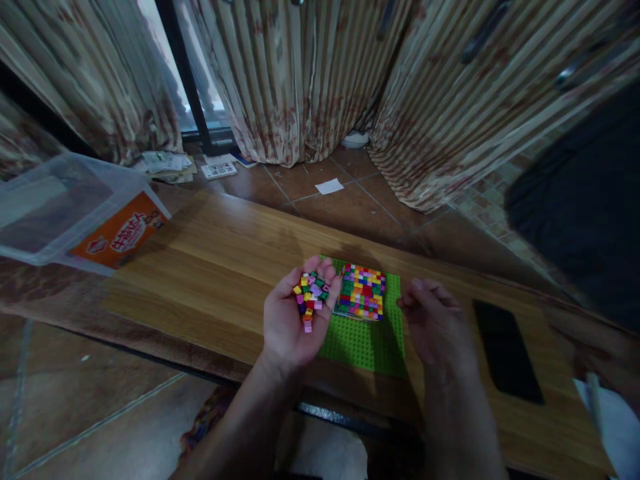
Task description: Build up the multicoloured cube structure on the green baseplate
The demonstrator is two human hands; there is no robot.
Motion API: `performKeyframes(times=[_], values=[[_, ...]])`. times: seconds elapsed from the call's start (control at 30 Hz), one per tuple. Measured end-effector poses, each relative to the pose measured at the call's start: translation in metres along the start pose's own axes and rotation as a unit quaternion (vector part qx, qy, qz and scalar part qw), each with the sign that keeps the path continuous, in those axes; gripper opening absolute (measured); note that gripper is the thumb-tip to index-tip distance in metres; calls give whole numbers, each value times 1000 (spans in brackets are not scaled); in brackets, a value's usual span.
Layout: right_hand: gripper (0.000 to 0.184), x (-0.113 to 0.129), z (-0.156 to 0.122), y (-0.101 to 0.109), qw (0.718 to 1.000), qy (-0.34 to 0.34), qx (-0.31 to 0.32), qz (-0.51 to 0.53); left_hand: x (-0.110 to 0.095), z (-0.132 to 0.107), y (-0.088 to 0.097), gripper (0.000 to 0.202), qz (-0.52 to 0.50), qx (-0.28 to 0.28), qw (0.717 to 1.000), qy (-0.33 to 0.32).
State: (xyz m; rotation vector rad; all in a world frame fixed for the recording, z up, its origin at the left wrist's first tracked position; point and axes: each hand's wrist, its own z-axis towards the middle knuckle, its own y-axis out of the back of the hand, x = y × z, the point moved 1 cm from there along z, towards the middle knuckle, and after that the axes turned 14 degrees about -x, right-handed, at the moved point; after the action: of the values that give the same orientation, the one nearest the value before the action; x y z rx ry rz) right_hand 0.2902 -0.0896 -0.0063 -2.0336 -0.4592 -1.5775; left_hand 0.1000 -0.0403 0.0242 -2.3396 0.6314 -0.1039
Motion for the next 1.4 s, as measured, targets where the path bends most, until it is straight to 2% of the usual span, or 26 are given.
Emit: performKeyframes(times=[0.1, 0.2, 0.3, 0.37, 0.47, 0.53, 0.73, 0.9, 1.03, 1.27, 1.4], values=[[17, 4, -11, -3, 998, 55, 15, -16, 5, 1, 1, 23, 11, 20, 1000, 10], [10, 5, -35, -12, 988, 125, 58, -63, 8, 1, 2, 23, 15, 30, 999, 16], [3, 7, -61, -23, 954, 222, 141, -141, 10, 0, 2, 24, 13, 46, 999, 26], [6, 10, -73, -30, 927, 270, 192, -177, 11, -1, 1, 26, 12, 52, 998, 31], [10, 13, -81, -35, 900, 310, 217, -217, 12, -3, -1, 27, 18, 55, 998, 33], [9, 13, -81, -35, 892, 324, 209, -235, 12, -3, -1, 28, 19, 57, 998, 33], [15, 5, -71, -28, 898, 334, 133, -252, 11, -4, 1, 31, 25, 73, 996, 50], [21, 5, -69, -30, 862, 385, 152, -293, 10, -7, -1, 33, 49, 67, 995, 54], [19, 6, -70, -30, 852, 396, 156, -304, 10, -7, -1, 35, 62, 67, 995, 48], [8, 8, -71, -32, 858, 375, 148, -318, 14, -5, 2, 31, 59, 66, 994, 57], [6, 10, -68, -28, 889, 335, 124, -286, 13, -5, 2, 30, 49, 80, 993, 67]])
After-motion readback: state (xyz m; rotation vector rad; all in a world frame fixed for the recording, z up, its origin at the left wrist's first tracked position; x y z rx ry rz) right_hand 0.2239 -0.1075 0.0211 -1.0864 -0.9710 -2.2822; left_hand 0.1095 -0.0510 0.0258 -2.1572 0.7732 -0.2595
